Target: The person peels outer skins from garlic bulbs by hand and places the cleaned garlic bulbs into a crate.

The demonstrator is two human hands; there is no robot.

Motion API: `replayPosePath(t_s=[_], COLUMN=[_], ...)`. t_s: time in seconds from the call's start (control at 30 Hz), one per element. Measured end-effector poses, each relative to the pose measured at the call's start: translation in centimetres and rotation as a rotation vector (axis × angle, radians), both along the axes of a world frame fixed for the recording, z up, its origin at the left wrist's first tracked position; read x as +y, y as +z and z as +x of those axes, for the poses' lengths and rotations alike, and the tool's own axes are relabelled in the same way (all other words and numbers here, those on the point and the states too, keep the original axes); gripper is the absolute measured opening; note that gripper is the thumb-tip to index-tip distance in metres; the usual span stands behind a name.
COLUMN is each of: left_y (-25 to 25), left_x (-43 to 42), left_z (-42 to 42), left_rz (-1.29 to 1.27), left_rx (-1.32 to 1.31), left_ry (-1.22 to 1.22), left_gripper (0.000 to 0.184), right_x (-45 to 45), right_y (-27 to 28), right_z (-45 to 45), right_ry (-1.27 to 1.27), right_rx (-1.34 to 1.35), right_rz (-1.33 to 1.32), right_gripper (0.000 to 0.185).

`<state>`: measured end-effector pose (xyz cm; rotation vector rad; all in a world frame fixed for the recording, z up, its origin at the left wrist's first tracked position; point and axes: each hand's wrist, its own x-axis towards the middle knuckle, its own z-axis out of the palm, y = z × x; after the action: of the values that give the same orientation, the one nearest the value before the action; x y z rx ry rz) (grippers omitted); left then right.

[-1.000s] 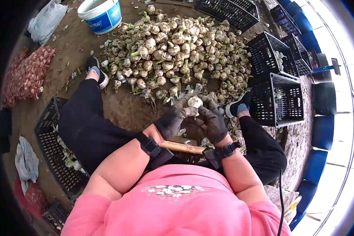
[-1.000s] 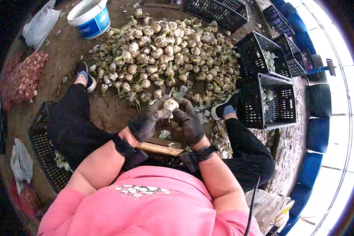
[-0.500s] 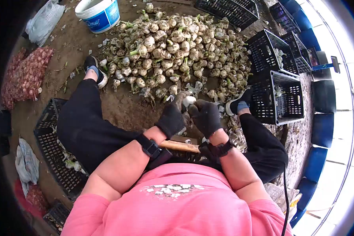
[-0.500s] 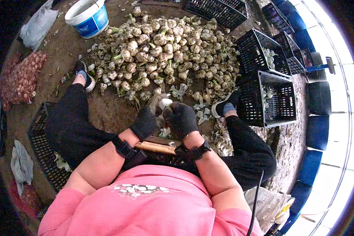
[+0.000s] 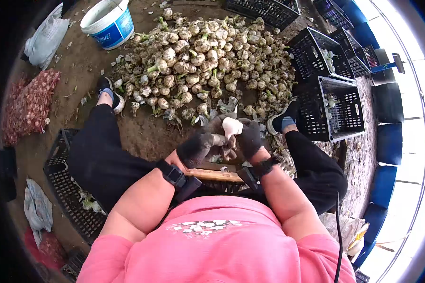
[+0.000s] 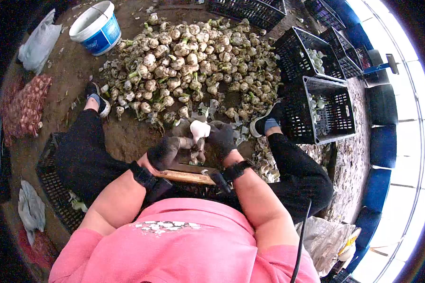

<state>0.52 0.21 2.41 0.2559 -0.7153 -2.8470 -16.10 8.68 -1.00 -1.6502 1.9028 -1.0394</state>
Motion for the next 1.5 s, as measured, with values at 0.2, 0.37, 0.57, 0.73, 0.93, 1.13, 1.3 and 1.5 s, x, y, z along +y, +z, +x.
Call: replayPosePath(t_s=[0.2,0.37,0.57,0.73,0.93,1.13,1.3,1.5], left_y=[-0.3,-1.6,-3.9,-2.6,-1.0,-4.1,-4.8,-8.9], left_x=[0.8,-0.3,0.2,-0.2,0.6,0.0,0.1,-0.5], left_z=[-0.2,-0.1,-1.4,-0.4,0.0,-0.8,-1.8,-1.3], left_rz=[-0.122,-0.027,-0.465,-0.191,-0.122,-1.228,-1.278,-1.361], left_rx=[-0.095,-0.166,-0.439,-0.267,-0.118,-0.146,-0.190,-0.459], left_ry=[0.022,0.223,0.273,0.167,0.048,0.386,0.318,0.363], left_gripper=[0.068,0.060,0.051,0.049,0.061,0.069,0.070,0.077], right_x=[-1.6,0.0,-1.3,-1.8,-3.9,-0.3,1.6,0.3], right_y=[-7.0,0.7,7.2,5.9,-2.3,5.6,2.1,2.2], right_z=[-3.1,-2.7,2.3,0.5,-5.7,-2.0,-0.6,-2.7], right_ry=[-0.252,-0.280,-0.067,-0.009,-0.351,-0.424,-0.128,-0.457], right_rx=[-0.159,-0.568,-0.038,0.149,0.279,-1.108,-0.515,-1.122], right_rz=[0.222,0.301,0.269,0.102,-0.185,0.310,0.260,0.184], right_gripper=[0.021,0.020,0.017,0.018,0.021,0.036,0.022,0.019])
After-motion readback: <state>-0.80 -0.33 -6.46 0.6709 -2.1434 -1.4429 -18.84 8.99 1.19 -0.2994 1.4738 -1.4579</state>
